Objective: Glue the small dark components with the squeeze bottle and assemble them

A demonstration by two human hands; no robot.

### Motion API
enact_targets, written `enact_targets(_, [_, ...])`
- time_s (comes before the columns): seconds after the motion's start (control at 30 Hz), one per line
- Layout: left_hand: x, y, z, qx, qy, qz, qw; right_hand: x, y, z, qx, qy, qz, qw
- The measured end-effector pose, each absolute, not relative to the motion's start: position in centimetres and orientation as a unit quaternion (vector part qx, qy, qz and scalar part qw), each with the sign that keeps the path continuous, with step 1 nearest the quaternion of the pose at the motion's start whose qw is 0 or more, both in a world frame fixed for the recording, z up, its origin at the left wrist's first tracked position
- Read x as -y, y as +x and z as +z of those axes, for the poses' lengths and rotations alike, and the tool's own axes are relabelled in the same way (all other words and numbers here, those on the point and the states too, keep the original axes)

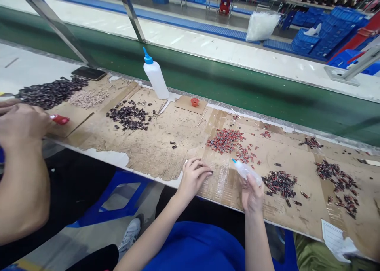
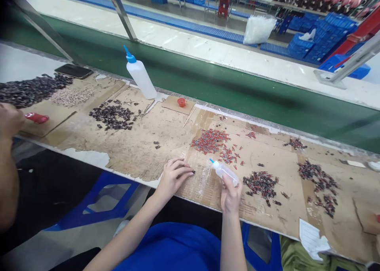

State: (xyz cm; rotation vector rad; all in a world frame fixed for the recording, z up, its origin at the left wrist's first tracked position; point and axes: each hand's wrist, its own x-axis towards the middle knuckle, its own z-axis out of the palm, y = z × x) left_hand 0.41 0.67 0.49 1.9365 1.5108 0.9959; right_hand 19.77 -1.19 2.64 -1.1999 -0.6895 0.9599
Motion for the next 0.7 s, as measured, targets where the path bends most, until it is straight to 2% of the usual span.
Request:
enact_targets(0.13, [-0.6,-0.2,0.2,-0.547,0.706,0.355,0.277,1.1,19.4,2.6,0.265,-0.555,0.418,0.669])
enact_targets(0.3, [-0.6,-0.5,0.6,-0.549,0.691,0.350,0.313,1.0,18.2,2.7,0.359,-0.627,0.370,0.584])
enact_targets(0.7, [-0.6,0.0,1.2,-0.562,0.683,0.348,0.311,1.1,17.7,2.8,0.386,-0.663,0.360,0.531])
